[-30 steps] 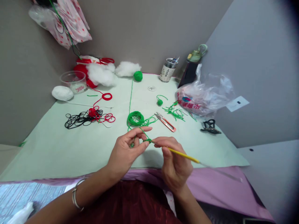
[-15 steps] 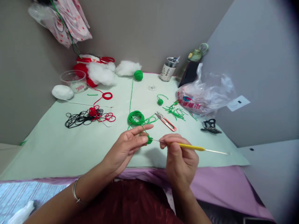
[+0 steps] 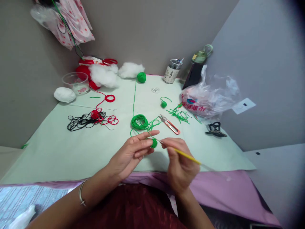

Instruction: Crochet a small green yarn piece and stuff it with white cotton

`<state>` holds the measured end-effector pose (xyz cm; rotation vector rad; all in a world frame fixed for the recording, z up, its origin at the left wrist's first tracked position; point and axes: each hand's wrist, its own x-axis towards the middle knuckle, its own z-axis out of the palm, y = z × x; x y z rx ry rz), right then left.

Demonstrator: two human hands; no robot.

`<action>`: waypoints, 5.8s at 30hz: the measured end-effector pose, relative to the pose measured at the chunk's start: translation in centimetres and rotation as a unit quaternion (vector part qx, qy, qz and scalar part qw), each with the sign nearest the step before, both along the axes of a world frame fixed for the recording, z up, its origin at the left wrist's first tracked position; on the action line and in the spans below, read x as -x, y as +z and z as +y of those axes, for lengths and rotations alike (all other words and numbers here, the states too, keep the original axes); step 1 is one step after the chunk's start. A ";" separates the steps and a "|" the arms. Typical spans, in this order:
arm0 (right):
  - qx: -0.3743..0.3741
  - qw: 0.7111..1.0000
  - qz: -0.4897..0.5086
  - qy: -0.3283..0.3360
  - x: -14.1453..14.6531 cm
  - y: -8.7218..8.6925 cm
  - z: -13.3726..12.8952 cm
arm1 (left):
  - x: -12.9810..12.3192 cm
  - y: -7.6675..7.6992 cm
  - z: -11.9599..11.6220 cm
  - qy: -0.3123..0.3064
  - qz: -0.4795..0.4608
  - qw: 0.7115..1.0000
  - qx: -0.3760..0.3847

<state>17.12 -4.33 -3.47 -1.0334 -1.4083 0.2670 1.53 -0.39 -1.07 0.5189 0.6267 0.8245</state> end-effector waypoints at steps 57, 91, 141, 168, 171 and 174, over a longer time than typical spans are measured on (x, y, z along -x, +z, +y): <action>0.145 0.935 0.298 0.128 -0.7 0.9 0.8 | 0.2 0.4 0.2 -0.051 0.030 0.998 -0.034; 0.107 0.971 0.204 0.062 0.2 0.3 0.7 | -0.7 0.2 0.0 0.064 0.071 0.992 -0.080; -0.082 0.989 -0.125 0.005 0.3 0.0 -0.4 | -0.1 0.1 -0.7 0.157 0.312 0.887 -0.301; -0.054 0.990 -0.132 -0.024 0.4 -0.5 0.0 | -0.6 -0.2 -0.2 0.062 0.073 0.993 -0.072; -0.028 0.997 -0.064 -0.013 0.0 -0.2 0.0 | -0.4 -0.2 0.1 0.015 0.022 1.000 -0.012; 0.044 0.994 0.100 0.013 -0.1 0.6 0.2 | -0.2 0.0 0.2 0.040 0.034 0.998 -0.021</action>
